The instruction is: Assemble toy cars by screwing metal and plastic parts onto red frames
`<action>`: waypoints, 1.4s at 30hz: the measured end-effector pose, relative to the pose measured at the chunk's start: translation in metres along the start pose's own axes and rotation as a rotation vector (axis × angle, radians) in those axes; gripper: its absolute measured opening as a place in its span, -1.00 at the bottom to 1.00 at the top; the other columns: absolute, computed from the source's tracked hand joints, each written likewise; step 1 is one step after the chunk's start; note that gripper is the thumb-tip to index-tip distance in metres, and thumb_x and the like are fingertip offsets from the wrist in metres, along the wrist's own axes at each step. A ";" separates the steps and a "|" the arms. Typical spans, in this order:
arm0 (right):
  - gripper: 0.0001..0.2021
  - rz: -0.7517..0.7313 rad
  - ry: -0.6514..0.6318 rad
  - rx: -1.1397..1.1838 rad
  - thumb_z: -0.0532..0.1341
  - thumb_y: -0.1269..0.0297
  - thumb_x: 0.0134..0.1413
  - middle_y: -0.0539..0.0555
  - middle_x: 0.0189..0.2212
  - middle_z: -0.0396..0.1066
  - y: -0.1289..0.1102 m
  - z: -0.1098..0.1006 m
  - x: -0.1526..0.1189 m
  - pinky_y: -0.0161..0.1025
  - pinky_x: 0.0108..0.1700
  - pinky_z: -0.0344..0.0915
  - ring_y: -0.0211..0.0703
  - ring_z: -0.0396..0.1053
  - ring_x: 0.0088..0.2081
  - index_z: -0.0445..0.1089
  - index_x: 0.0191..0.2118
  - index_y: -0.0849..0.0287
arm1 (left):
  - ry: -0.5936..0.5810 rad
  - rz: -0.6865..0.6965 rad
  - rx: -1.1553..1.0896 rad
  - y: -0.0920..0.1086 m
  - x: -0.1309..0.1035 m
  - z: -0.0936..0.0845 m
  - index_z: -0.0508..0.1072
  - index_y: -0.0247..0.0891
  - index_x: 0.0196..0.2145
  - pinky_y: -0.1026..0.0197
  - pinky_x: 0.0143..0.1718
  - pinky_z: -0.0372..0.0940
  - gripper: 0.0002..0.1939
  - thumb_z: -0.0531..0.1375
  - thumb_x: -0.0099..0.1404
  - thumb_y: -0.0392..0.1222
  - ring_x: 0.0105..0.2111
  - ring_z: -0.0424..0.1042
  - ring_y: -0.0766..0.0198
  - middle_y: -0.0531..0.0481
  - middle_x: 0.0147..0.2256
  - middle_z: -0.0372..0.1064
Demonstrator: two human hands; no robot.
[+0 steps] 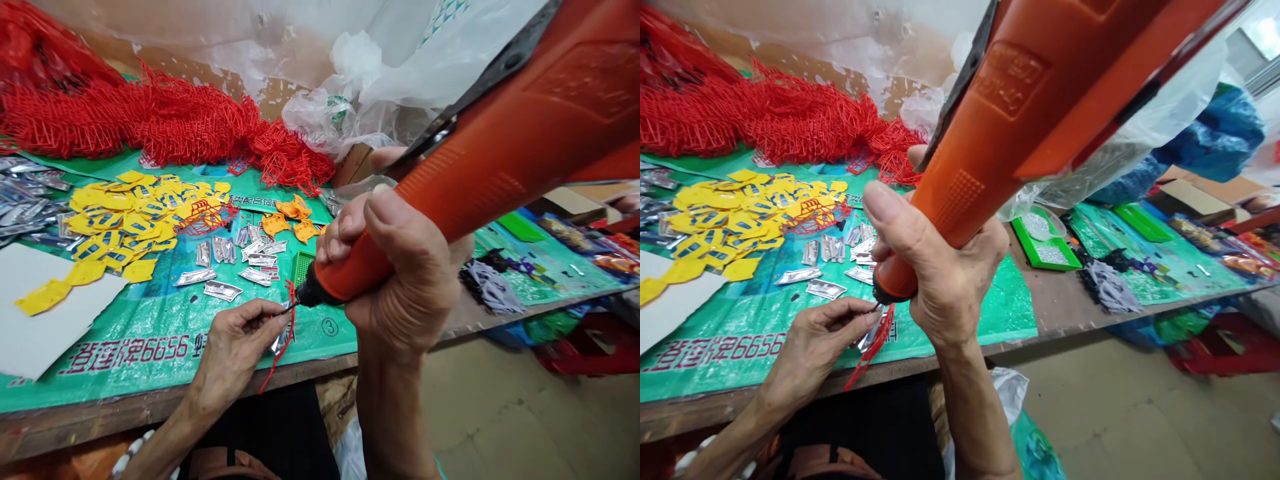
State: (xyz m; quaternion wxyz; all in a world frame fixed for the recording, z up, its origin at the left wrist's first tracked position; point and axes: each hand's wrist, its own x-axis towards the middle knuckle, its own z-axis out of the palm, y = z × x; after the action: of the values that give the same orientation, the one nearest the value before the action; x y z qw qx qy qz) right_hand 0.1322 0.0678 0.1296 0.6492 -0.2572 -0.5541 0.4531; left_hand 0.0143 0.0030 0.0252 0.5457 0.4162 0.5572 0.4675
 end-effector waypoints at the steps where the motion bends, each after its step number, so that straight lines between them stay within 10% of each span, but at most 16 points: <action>1: -0.70 0.004 -0.010 -0.010 0.33 0.28 -0.04 -0.12 -0.59 0.30 -0.001 -0.001 0.000 -0.24 -0.56 0.26 -0.23 0.28 -0.62 0.42 -0.12 -0.04 | -0.004 0.000 0.007 0.001 0.000 0.000 0.58 -0.27 -0.42 0.31 -0.50 0.09 -0.75 0.31 0.11 -0.01 -0.53 0.17 0.37 0.10 -0.56 0.31; 10: -0.86 0.111 -0.102 -0.070 0.31 0.24 -0.01 -0.06 -0.56 0.30 -0.005 -0.005 0.000 -0.25 -0.55 0.34 -0.25 0.29 -0.58 0.42 -0.52 0.06 | -0.066 0.009 0.120 0.005 0.000 0.000 0.60 -0.25 -0.39 0.25 -0.42 0.17 -0.74 0.25 0.16 0.00 -0.46 0.29 0.28 0.03 -0.49 0.44; 25: -0.68 0.044 -0.017 -0.119 0.31 0.21 -0.01 -0.11 -0.65 0.29 -0.005 0.000 0.001 -0.20 -0.55 0.27 -0.14 0.29 -0.62 0.40 -0.07 -0.12 | -0.058 0.019 0.160 0.004 0.001 -0.001 0.61 -0.24 -0.38 0.23 -0.39 0.21 -0.73 0.24 0.18 0.00 -0.45 0.35 0.25 0.01 -0.45 0.48; 42: -0.96 0.007 0.008 -0.075 0.30 0.28 -0.02 -0.11 -0.67 0.26 -0.002 0.005 -0.002 -0.24 -0.58 0.21 -0.23 0.23 -0.64 0.43 -0.43 -0.01 | -0.053 0.009 0.118 0.004 0.000 0.000 0.60 -0.25 -0.39 0.23 -0.39 0.19 -0.73 0.25 0.17 0.02 -0.44 0.33 0.26 0.02 -0.45 0.46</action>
State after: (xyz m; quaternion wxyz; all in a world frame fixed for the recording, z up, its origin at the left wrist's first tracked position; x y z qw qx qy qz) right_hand 0.1279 0.0643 0.1314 0.6397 -0.2851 -0.5675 0.4330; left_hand 0.0139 0.0039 0.0288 0.5325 0.4625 0.5673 0.4251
